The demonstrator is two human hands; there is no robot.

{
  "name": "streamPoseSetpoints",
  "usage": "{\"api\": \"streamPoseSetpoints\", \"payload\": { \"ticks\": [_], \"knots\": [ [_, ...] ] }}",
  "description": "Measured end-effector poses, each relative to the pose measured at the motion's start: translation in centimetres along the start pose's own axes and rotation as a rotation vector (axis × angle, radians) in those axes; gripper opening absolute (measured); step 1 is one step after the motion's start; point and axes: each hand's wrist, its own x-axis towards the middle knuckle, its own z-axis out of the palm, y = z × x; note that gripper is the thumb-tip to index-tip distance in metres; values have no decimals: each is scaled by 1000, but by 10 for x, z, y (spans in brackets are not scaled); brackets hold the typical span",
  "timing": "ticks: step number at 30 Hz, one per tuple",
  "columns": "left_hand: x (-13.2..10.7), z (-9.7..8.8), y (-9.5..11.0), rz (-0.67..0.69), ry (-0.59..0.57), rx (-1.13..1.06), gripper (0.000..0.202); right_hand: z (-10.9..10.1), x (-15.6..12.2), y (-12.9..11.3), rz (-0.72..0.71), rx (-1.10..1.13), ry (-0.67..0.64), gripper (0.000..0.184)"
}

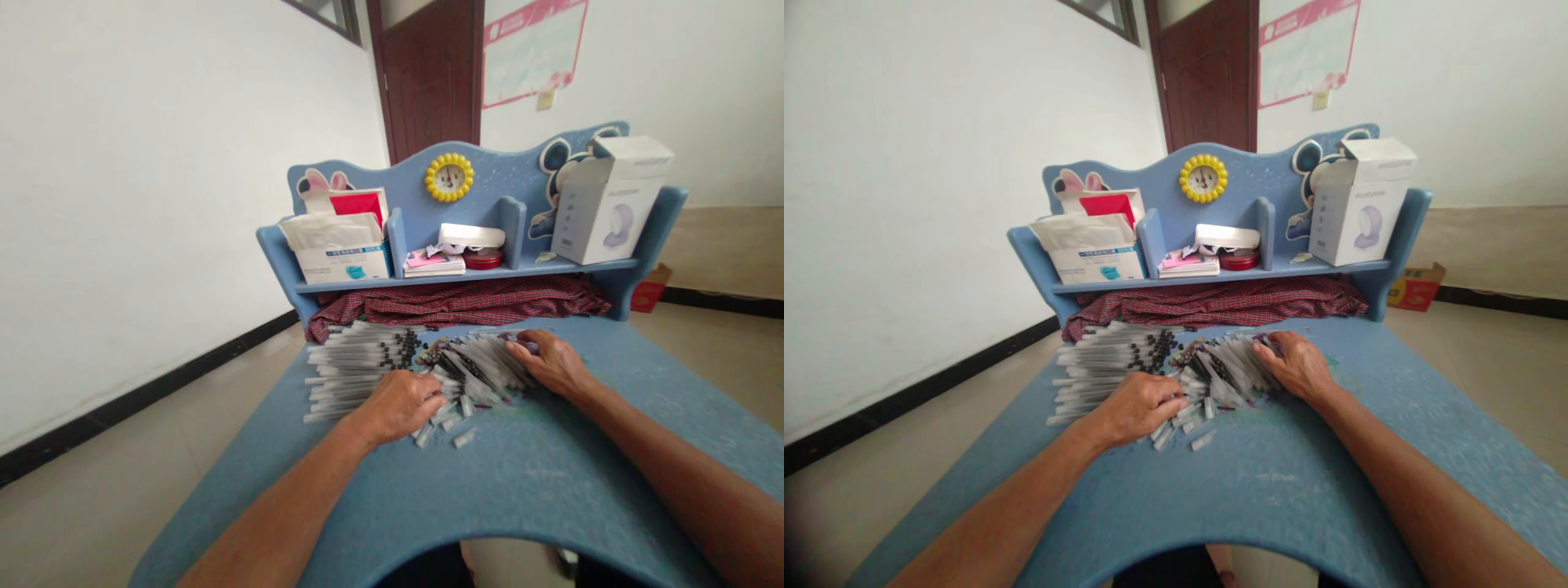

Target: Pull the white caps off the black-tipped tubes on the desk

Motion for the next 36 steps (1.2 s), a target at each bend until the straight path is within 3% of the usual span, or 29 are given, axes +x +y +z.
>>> {"api": "streamPoseSetpoints", "payload": {
  "ticks": [13, 28, 36],
  "knots": [
    [0, -8, -3, -57, 78, -73, 25, -2, -5, 2, -63, 95, 25, 50],
    [-1, -2, -10, -60, 87, -79, 29, -3, 1, 0, -132, 137, -31, 49],
    [-1, -3, -7, -69, 67, -66, 29, -6, -3, -4, -97, 154, -14, 45]
  ]
}}
